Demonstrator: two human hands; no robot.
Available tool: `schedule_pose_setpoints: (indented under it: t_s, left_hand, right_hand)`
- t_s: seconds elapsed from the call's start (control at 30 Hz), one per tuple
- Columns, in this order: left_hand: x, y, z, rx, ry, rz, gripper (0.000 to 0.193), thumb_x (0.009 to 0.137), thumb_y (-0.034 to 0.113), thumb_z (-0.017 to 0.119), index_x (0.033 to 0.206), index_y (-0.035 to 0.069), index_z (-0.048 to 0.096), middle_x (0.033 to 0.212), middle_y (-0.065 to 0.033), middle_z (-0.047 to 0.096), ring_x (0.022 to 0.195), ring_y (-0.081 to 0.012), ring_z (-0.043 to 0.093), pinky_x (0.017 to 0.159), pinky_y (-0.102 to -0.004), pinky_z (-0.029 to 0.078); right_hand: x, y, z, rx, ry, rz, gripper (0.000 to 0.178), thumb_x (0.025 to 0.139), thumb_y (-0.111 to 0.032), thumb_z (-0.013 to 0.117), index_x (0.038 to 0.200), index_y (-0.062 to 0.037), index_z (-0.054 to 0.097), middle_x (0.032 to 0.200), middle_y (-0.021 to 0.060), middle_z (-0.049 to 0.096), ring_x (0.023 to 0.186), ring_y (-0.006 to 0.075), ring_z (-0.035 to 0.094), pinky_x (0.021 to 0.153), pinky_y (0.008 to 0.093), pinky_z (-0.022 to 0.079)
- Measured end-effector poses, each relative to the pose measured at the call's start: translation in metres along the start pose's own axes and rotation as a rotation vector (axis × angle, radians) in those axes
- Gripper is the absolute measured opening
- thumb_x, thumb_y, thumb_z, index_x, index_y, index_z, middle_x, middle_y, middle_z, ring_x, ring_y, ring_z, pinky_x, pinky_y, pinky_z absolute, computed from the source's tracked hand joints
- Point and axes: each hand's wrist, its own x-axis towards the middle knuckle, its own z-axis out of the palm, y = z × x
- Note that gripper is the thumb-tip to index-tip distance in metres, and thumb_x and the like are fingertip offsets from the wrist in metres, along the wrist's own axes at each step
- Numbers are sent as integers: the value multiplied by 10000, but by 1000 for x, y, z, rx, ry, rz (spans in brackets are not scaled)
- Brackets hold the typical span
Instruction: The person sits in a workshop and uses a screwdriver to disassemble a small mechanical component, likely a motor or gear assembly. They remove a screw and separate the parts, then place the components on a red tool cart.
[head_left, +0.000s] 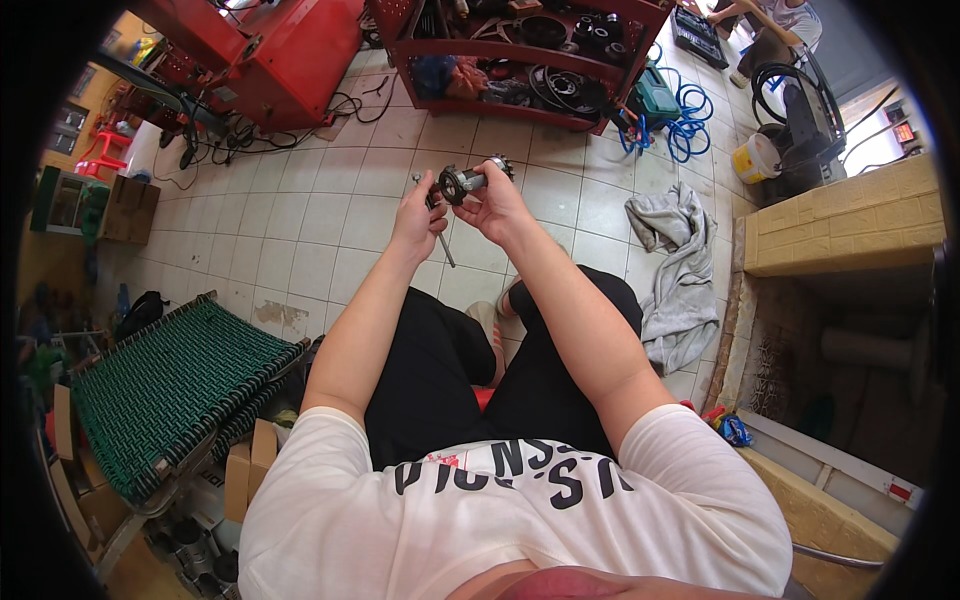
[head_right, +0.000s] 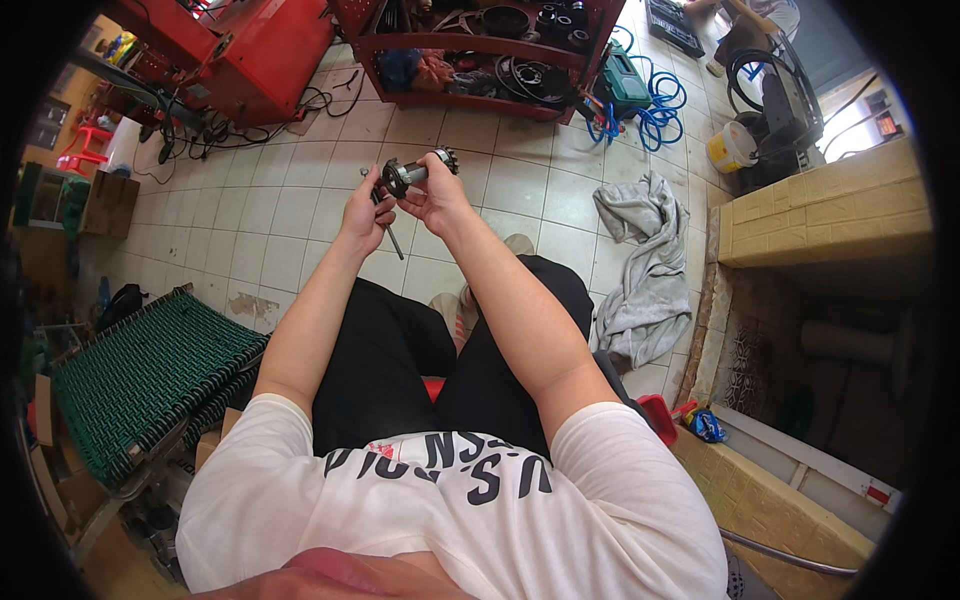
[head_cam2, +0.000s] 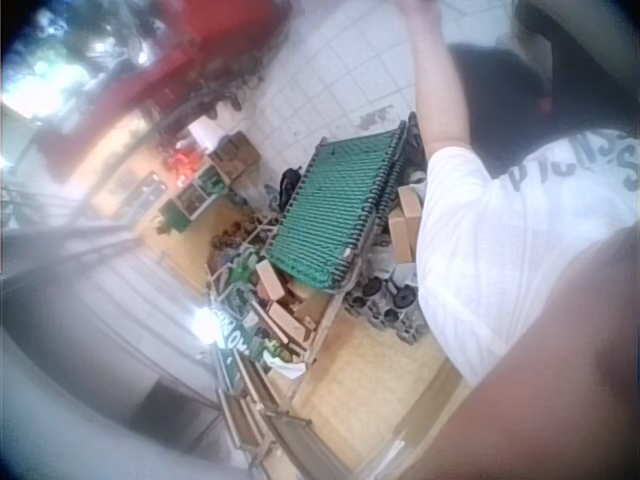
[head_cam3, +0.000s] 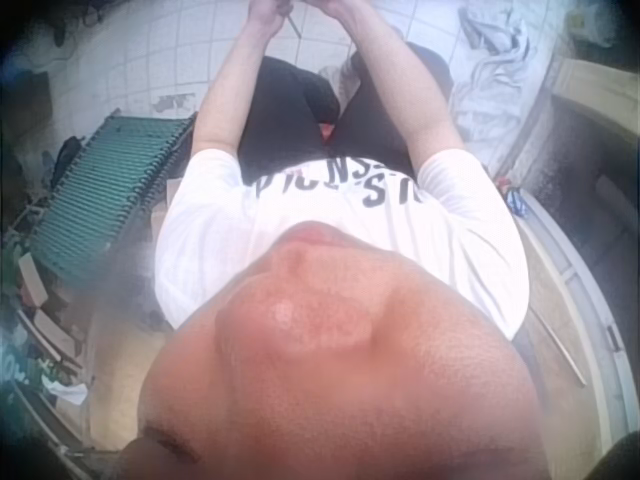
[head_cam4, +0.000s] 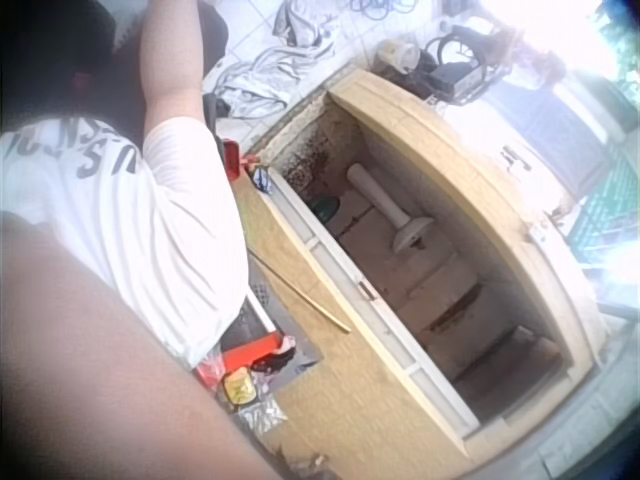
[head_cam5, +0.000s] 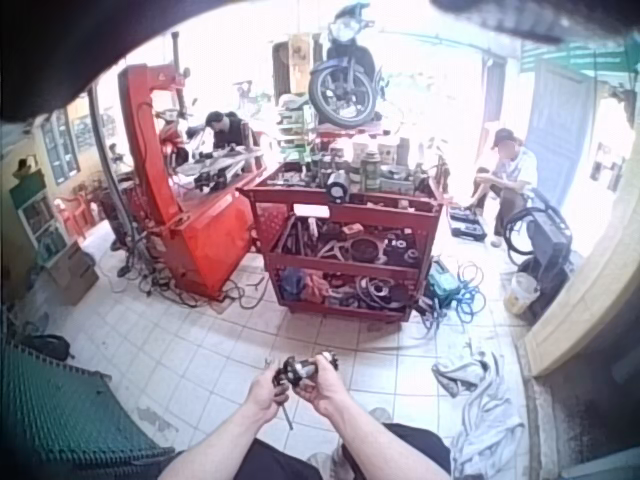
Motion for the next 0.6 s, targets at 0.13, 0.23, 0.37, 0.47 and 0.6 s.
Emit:
schedule_pose_setpoints:
  t_s: [0.13,0.23,0.37,0.47,0.6]
  left_hand:
    - [1,0,-1,-4,7,-2,320,1022,421,584,883,144,502,772,48,458,525,-36,337,428,-207,225]
    - [-1,1,1,-1,10,-8,320,1021,421,585,884,144,502,768,47,463,525,-36,338,426,-206,225]
    - [-3,2,4,11,25,-19,316,1019,419,587,888,142,510,766,45,469,522,-36,337,424,-202,225]
    - [-4,3,4,14,17,-32,311,1016,413,591,882,142,516,766,44,484,522,-36,347,424,-200,234]
    - [-6,5,2,-120,-50,-56,287,1011,396,596,893,140,540,770,43,518,533,-34,377,430,-198,258]
  right_hand:
    - [-1,0,1,3,3,-4,182,912,-301,572,979,-137,532,925,65,662,816,215,643,793,379,537]
    - [0,0,-1,12,-14,6,179,923,-296,552,989,-130,529,956,82,680,829,228,668,801,379,536]
    - [1,0,-1,16,-37,10,188,939,-292,517,1004,-116,524,989,107,703,841,247,702,813,380,534]
    - [4,0,-4,17,-45,6,207,944,-302,505,1010,-108,530,969,104,710,837,239,709,822,381,530]
    - [-4,-4,0,32,-70,6,229,945,-317,504,1018,-104,546,930,85,717,834,212,708,830,381,526]
